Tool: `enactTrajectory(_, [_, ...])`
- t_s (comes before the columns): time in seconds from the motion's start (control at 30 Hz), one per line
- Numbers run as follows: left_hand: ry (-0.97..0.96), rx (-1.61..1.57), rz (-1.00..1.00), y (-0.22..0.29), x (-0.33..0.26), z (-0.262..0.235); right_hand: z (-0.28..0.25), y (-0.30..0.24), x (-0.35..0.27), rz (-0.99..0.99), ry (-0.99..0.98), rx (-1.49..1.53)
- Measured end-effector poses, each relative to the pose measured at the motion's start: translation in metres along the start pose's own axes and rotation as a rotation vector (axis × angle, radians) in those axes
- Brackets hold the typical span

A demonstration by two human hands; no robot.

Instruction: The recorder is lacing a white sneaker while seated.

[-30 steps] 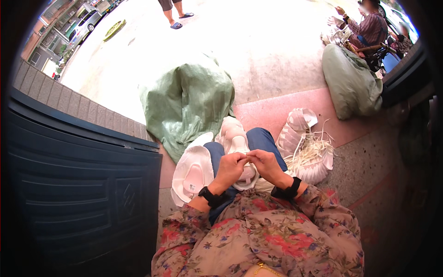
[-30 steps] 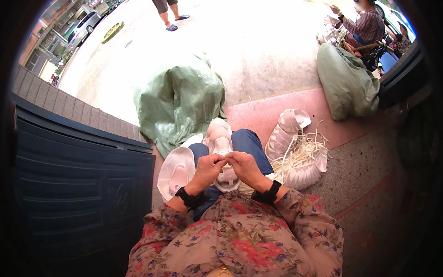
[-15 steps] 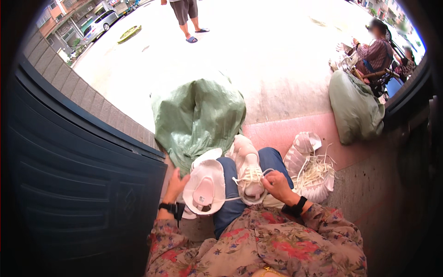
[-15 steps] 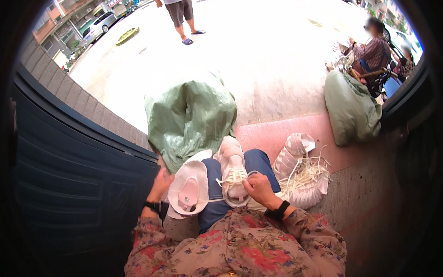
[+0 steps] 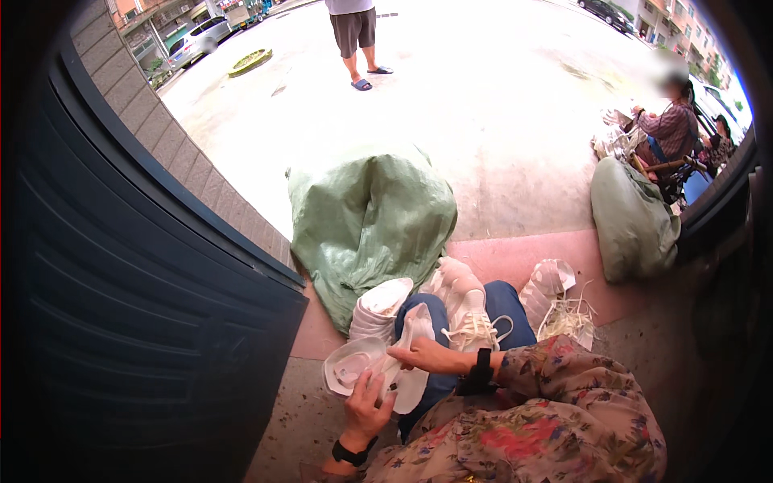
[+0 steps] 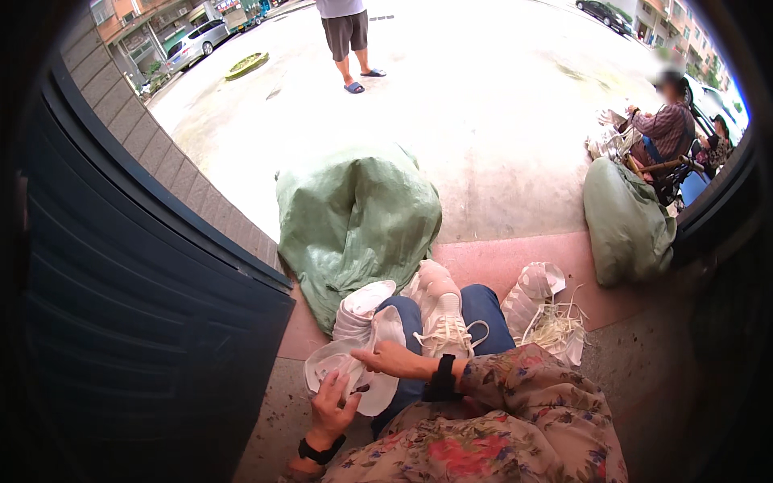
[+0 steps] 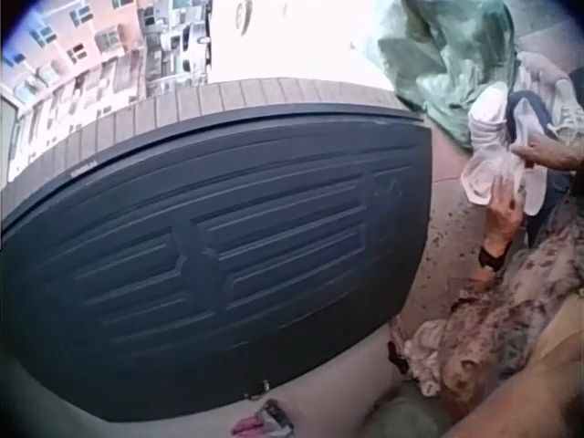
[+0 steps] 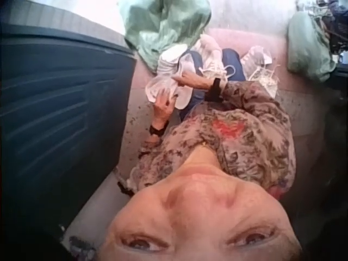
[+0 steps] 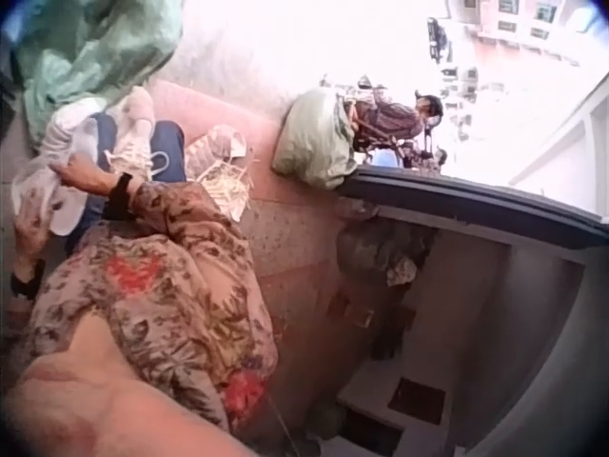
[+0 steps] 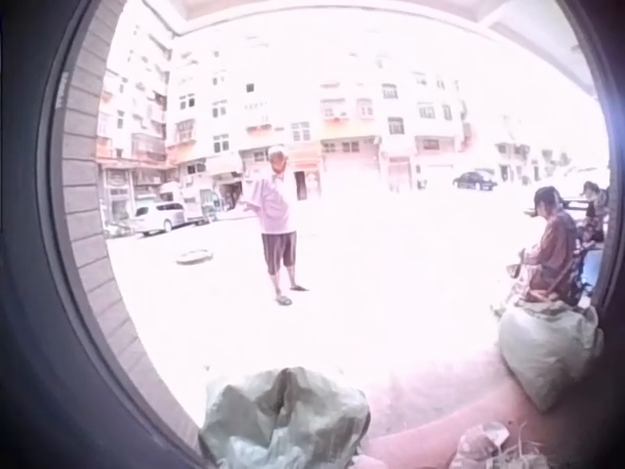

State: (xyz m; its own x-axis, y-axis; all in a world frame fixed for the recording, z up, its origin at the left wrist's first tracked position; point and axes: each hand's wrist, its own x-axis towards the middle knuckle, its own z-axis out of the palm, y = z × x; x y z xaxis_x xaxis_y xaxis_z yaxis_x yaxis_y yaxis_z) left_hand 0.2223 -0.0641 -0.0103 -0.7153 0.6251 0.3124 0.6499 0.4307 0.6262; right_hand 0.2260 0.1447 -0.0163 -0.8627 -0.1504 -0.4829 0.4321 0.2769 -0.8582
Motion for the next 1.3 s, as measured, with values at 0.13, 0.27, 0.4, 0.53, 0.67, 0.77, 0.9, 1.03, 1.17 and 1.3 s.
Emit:
enactTrajectory(0.13, [0.035, -0.512, -0.489, -0.047, -0.016, 0.002, 0.004, 0.008, 0.017, -0.109, 0.023, 0.059])
enactTrajectory(0.27, [0.21, -0.83, -0.747, -0.121, 0.003, 0.056, -0.007, 0.011, 0.007, -0.085, 0.082, 0.061])
enactTrajectory(0.4, [-0.151, -0.886, -0.656, -0.147, -0.017, 0.126, -0.02, 0.017, -0.021, -0.159, 0.126, 0.067])
enactTrajectory(0.53, [-0.353, -0.649, -0.573, -0.171, -0.038, 0.143, -0.027, 0.019, -0.048, -0.127, 0.19, 0.055])
enactTrajectory(0.67, [-0.371, -0.504, -0.594, -0.151, 0.0, 0.083, -0.028, 0.031, -0.053, -0.264, 0.206, -0.063])
enactTrajectory(0.77, [-0.25, -0.259, -0.4, -0.096, 0.056, 0.035, -0.037, 0.022, -0.067, -0.199, 0.128, -0.241])
enactTrajectory(0.9, [-0.185, -0.319, -0.264, 0.0, 0.104, -0.004, -0.065, 0.021, -0.088, -0.379, 0.303, -0.436])
enactTrajectory(1.03, [-0.24, -0.415, -0.168, 0.033, 0.105, 0.031, -0.09, 0.08, -0.09, -0.281, 0.357, 0.65])
enactTrajectory(1.17, [-0.305, -0.324, -0.09, 0.04, 0.078, 0.066, -0.101, 0.131, -0.076, -0.289, 0.306, 1.541])
enactTrajectory(1.3, [-0.335, -0.339, -0.036, 0.05, 0.068, 0.074, -0.1, 0.14, -0.071, -0.291, 0.274, 1.605])
